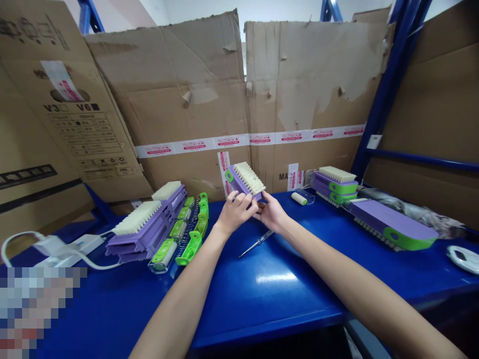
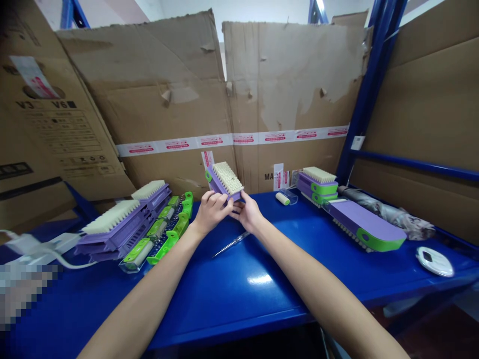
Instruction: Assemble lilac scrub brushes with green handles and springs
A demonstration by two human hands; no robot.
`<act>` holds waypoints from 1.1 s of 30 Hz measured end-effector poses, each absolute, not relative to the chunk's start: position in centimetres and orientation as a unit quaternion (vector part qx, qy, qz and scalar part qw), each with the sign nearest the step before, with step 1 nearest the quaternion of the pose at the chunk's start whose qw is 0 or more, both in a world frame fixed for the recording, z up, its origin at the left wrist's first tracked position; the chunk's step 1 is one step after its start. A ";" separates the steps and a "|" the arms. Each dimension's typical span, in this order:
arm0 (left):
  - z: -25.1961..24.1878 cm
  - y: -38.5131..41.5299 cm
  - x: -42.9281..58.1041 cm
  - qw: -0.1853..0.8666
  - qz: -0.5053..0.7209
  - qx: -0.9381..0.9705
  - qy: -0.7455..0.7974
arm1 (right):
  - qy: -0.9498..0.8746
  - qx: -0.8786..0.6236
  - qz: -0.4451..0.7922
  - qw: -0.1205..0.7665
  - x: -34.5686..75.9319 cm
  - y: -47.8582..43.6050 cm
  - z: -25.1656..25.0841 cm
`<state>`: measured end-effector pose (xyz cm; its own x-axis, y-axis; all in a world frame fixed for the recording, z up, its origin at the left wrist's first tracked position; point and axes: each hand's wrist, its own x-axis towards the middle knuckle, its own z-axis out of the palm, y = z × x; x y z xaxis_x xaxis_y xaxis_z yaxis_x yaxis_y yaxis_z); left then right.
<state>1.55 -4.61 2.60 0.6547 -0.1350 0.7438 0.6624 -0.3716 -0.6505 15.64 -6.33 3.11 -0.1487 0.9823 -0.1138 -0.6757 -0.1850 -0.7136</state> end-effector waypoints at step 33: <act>3.7 -4.8 3.4 -0.307 -0.788 -0.405 -0.347 | -0.310 -0.337 0.687 0.564 14.5 -6.7 2.0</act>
